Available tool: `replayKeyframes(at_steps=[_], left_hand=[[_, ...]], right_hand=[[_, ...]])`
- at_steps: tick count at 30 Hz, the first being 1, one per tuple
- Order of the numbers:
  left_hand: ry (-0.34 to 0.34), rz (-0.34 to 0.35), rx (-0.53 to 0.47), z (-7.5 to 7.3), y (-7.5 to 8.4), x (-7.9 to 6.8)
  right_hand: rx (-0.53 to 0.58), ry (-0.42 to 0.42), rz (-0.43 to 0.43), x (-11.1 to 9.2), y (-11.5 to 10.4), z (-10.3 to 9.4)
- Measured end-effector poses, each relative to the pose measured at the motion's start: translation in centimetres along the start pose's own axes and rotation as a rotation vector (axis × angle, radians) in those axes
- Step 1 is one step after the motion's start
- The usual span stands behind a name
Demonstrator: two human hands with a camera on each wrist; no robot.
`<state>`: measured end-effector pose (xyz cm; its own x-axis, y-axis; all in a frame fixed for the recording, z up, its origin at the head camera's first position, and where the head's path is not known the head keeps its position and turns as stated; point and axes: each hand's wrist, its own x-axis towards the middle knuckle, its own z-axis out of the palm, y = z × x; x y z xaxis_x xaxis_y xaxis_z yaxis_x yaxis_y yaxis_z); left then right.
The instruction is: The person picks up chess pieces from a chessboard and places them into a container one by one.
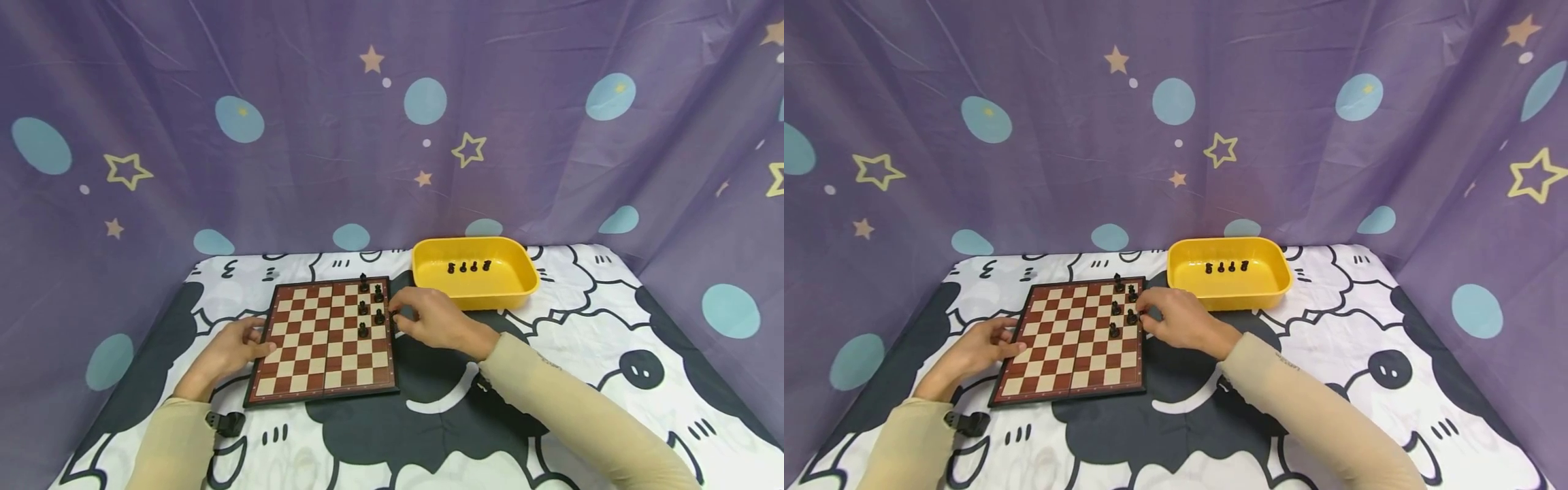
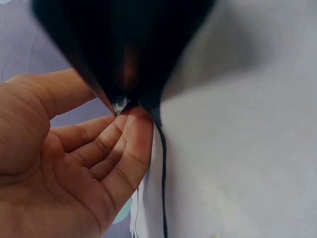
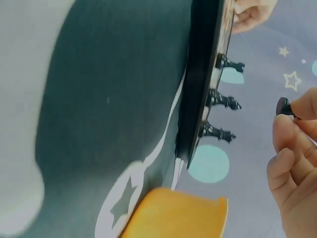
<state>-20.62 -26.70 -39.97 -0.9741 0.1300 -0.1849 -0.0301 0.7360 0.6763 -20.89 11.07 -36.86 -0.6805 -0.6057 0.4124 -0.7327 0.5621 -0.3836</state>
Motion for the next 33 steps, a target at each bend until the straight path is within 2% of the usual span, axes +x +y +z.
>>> replayKeyframes(at_steps=[5, 13, 17, 25, 33], left_hand=[[-0.008, 0.002, -0.007, 0.0, 0.0, 0.0], [-0.009, -0.014, -0.004, -0.1, 0.1, 0.0], [-0.011, -0.011, -0.005, -0.1, 0.1, 0.0], [-0.013, -0.013, 0.004, -0.1, 0.2, 0.0], [-0.018, -0.01, -0.007, -0.1, 0.2, -0.2]], right_hand=[[-0.013, 0.031, 0.037, -0.3, 0.6, -0.9], [-0.014, 0.129, 0.011, -0.6, 2.0, -2.0], [-0.01, 0.162, 0.034, -0.6, 2.7, -2.7], [0.024, 0.186, 0.094, -0.2, 5.2, -3.6], [0.013, 0.162, 0.173, 0.5, 7.1, -4.0]])
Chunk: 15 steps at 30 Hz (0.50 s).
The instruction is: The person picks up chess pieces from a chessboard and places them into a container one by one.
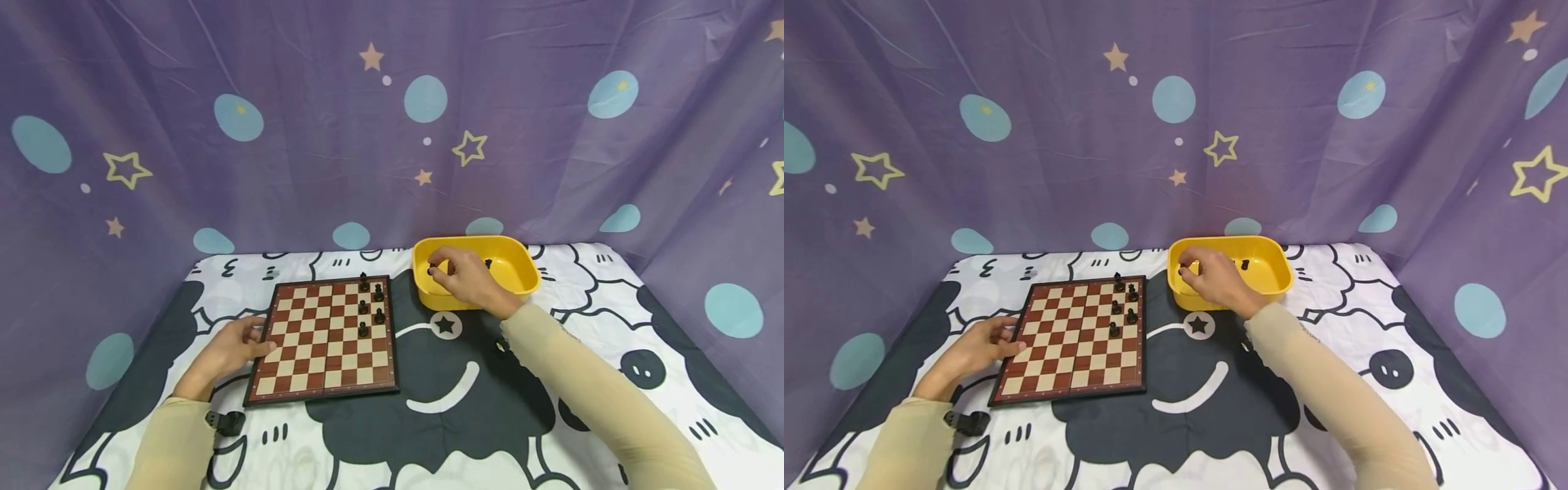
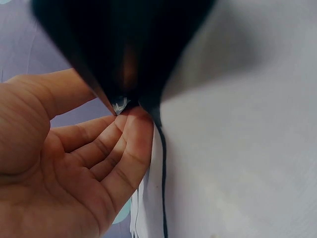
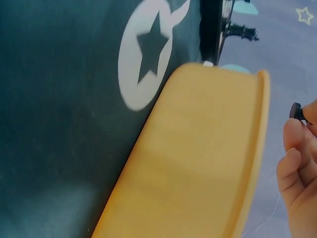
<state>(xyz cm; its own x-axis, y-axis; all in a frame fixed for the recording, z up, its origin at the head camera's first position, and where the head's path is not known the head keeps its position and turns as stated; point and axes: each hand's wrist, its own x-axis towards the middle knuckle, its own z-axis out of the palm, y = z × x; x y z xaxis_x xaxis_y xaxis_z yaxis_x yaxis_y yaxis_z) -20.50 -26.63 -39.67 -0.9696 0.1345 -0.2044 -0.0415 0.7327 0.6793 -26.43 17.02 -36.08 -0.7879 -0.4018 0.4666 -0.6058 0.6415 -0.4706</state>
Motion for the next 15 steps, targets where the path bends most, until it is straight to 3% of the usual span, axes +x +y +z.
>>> replayKeyframes(at_steps=[15], left_hand=[[0.014, 0.021, -0.002, 0.1, -0.2, 0.1]], right_hand=[[0.042, -0.111, 0.179, 1.9, 4.1, 0.4]])
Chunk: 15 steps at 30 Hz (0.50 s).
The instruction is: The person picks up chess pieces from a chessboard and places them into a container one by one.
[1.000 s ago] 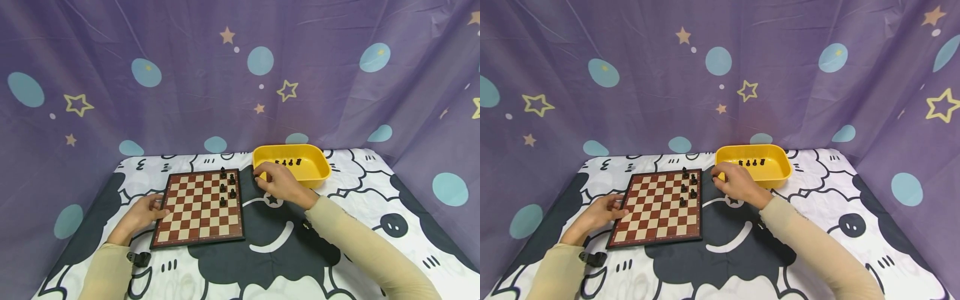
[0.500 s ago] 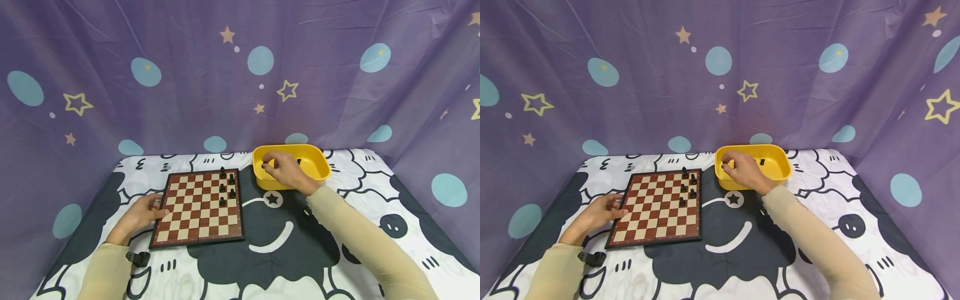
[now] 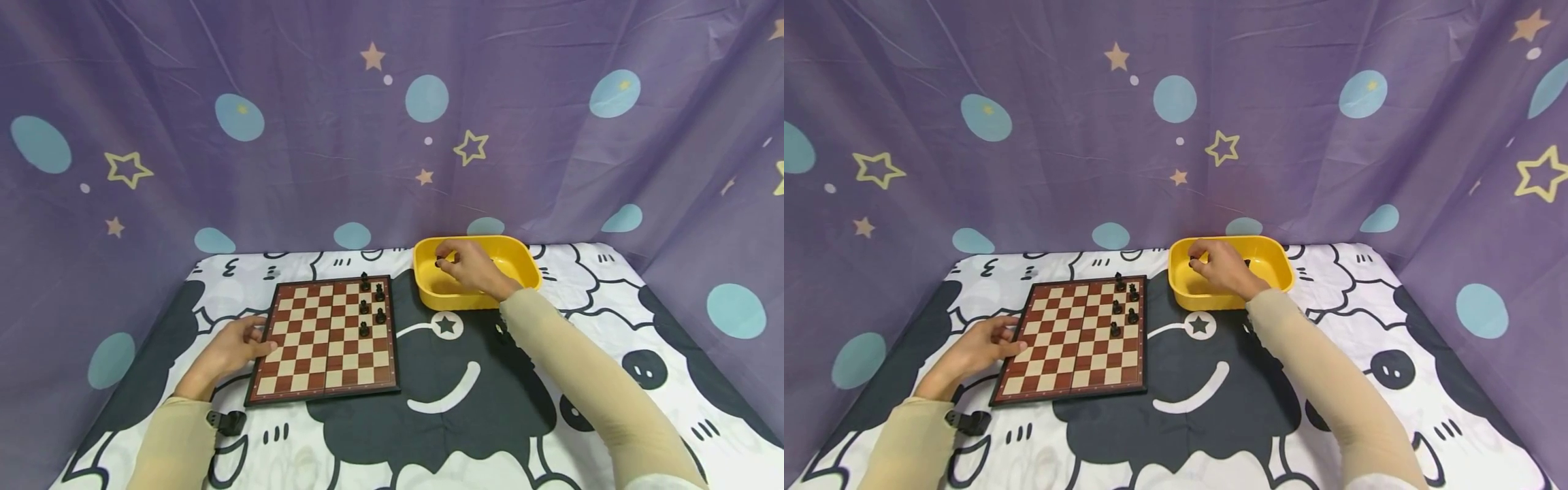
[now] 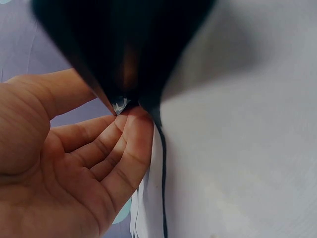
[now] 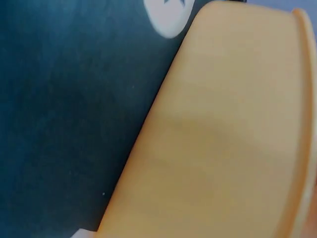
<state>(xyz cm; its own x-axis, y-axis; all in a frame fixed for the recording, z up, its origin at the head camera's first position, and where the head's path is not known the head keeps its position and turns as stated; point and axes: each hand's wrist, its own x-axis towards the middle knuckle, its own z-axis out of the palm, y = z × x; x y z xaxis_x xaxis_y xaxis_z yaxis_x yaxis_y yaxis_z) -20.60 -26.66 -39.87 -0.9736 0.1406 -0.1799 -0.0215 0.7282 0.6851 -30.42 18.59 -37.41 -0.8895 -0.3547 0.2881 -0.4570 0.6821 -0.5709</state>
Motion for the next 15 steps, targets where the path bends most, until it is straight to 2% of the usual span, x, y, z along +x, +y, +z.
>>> replayKeyframes(at_steps=[7, 15], left_hand=[[-0.001, -0.006, 0.001, 0.0, 0.1, -0.1], [0.004, 0.001, 0.012, 0.0, 0.0, -0.1]], right_hand=[[0.021, -0.034, 0.059, 0.8, 1.4, 0.4], [-0.059, -0.056, 0.05, 2.0, 3.0, 1.0]])
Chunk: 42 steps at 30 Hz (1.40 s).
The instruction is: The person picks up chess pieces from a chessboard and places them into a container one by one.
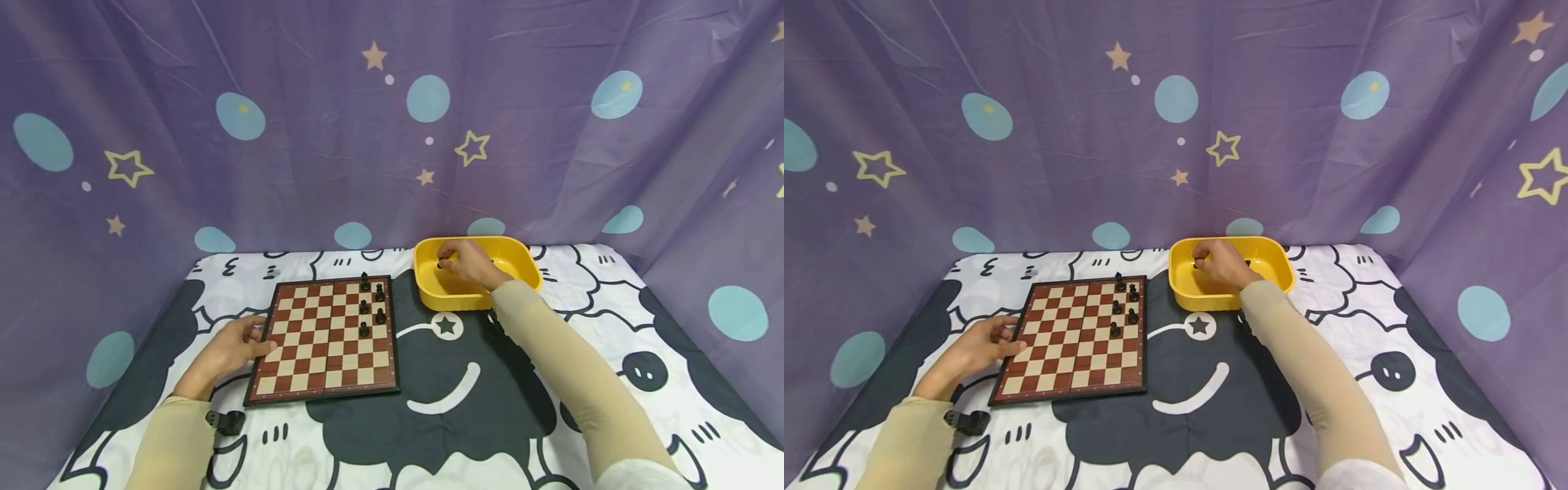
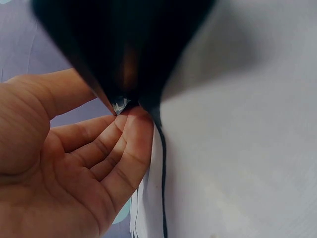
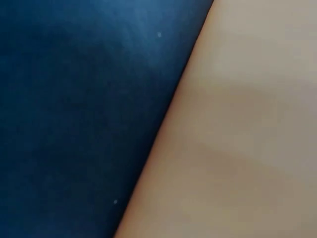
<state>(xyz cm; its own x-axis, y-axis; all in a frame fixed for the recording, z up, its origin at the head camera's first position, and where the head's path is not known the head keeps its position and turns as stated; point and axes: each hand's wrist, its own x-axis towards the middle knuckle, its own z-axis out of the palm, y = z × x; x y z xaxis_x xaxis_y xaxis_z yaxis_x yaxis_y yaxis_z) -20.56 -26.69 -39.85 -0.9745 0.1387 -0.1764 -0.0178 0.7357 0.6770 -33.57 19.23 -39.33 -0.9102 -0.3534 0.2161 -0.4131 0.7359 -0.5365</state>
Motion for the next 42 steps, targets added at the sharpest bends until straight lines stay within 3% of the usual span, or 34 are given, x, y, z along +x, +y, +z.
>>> replayKeyframes(at_steps=[7, 18, 42], left_hand=[[-0.001, -0.003, -0.003, 0.0, 0.0, 0.0], [0.001, -0.003, 0.007, -0.1, -0.2, 0.2], [0.002, -0.013, 0.007, -0.1, 0.0, 0.1]], right_hand=[[-0.062, -0.045, 0.056, 1.0, 0.3, 0.5], [-0.094, -0.113, 0.063, 1.3, 0.4, 1.0], [0.001, -0.13, 0.114, 1.2, 0.0, 0.9]])
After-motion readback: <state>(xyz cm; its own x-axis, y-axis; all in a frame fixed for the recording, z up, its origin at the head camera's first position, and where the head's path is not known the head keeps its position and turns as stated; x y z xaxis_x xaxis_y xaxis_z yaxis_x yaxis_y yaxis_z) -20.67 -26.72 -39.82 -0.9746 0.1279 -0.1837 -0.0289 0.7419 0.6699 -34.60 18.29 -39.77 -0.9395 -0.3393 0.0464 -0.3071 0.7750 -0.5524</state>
